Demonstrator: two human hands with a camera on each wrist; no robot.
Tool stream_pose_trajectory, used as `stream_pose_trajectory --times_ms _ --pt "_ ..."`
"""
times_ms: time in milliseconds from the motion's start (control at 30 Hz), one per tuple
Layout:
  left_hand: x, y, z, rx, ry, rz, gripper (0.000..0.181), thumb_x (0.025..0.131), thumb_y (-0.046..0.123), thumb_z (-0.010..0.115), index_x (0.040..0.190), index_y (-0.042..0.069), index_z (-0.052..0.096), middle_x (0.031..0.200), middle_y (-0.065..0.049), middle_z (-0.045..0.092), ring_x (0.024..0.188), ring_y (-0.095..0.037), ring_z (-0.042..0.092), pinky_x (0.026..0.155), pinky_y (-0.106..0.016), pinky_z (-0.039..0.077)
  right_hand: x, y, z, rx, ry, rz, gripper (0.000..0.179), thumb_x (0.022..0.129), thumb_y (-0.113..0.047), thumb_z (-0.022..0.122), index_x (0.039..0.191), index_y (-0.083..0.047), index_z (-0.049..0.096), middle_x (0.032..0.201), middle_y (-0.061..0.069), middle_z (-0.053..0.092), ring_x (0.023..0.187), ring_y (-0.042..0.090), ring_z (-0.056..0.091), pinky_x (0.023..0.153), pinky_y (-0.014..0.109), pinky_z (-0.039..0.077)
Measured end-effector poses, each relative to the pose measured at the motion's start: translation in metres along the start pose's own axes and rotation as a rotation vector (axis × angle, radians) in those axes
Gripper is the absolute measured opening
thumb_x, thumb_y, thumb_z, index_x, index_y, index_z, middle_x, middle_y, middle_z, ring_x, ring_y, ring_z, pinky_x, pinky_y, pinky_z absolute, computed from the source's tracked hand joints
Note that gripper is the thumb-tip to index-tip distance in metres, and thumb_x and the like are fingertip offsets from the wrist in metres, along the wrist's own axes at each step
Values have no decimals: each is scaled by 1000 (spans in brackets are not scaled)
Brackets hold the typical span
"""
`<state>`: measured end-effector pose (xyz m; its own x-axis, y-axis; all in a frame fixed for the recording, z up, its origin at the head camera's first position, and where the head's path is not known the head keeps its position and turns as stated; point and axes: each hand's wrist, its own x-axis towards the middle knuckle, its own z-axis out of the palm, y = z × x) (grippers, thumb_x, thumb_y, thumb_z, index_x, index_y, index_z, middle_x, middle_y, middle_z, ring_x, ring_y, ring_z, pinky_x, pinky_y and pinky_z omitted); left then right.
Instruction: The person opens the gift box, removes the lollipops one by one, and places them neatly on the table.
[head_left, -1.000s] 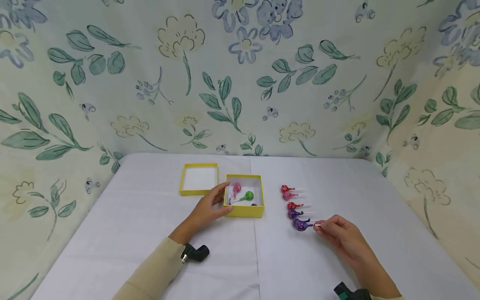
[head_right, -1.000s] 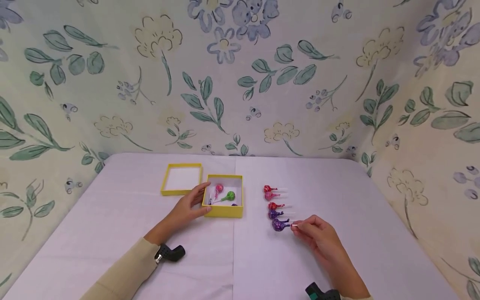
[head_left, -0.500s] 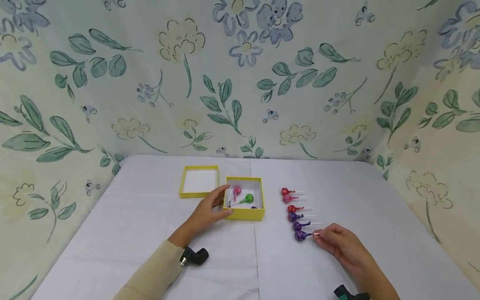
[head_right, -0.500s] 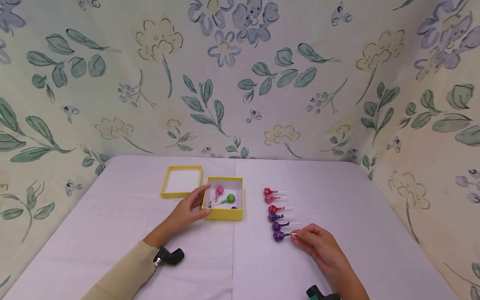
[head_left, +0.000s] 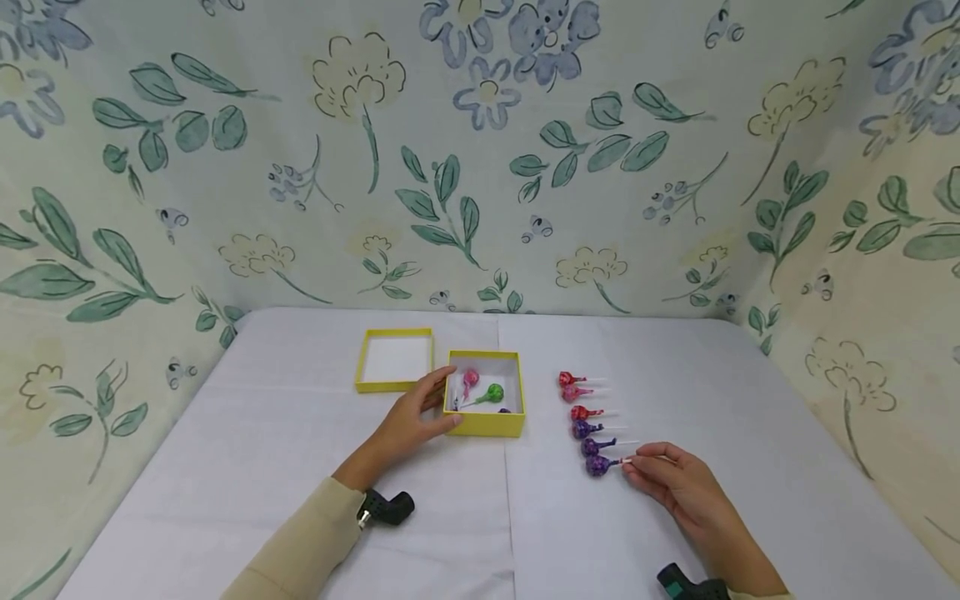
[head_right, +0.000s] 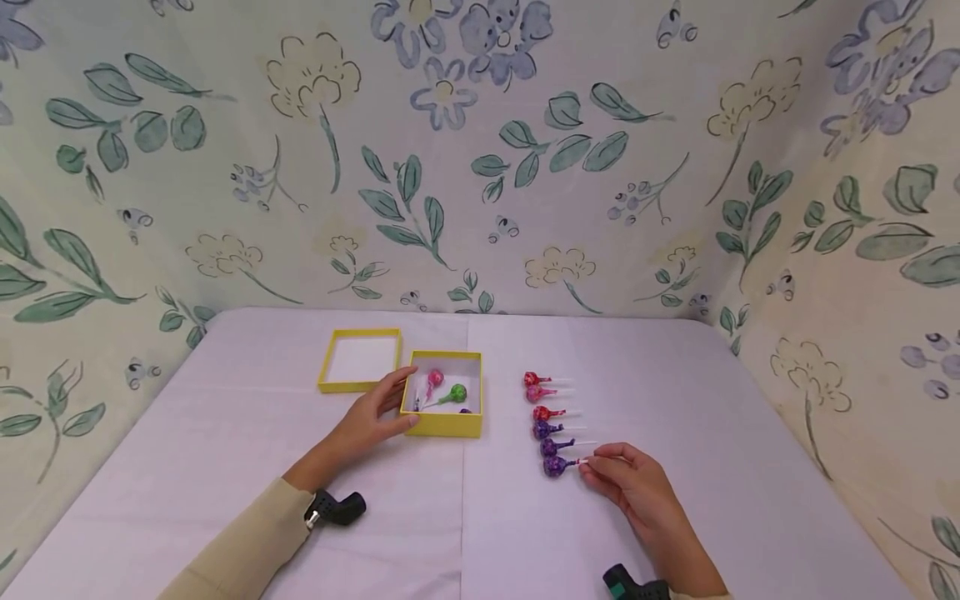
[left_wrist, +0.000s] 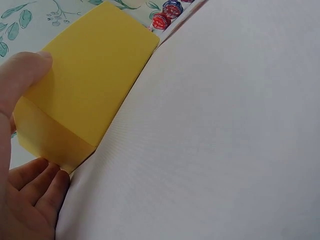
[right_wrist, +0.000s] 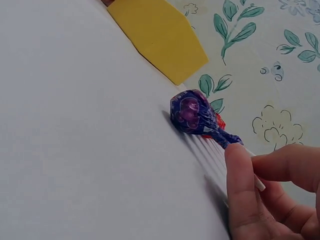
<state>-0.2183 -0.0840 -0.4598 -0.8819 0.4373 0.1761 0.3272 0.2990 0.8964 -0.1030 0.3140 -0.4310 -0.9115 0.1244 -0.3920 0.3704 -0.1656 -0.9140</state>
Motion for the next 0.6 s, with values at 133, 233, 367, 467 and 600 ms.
stream_pose_trajectory --times_ms 133,233,367,467,600 --pt "0 -1 1 2 3 0 77 84 37 75 149 29 34 150 3 37 133 -15 43 109 -32 38 0 1 3 -15 40 12 37 90 -7 68 119 4 49 98 7 66 91 19 68 86 32 56" --pt "-1 -1 2 2 5 -2 77 84 36 75 149 28 34 150 3 37 133 -15 42 109 -32 39 0 3 4 -22 51 18 39 90 -8 67 122 5 48 102 7 66 92 19 68 86 32 56" --pt "-3 -2 2 6 4 -4 77 84 38 75 149 29 34 150 4 37 133 -15 43 109 -33 39 1 5 4 -26 62 13 35 91 -6 65 122 3 51 107 6 66 93 18 67 87 30 56" --pt "-3 -2 1 1 1 9 77 84 38 75 149 28 34 150 2 37 133 -17 43 109 -34 39 2 5 3 -47 63 4 30 92 -8 64 120 0 55 109 3 67 93 16 68 84 27 57" --pt "0 0 -1 -3 1 25 78 84 38 74 150 24 34 150 0 37 134 -18 42 109 -33 38 3 3 0 -70 45 -10 30 93 -12 65 120 -3 56 109 1 68 93 14 68 81 23 57"
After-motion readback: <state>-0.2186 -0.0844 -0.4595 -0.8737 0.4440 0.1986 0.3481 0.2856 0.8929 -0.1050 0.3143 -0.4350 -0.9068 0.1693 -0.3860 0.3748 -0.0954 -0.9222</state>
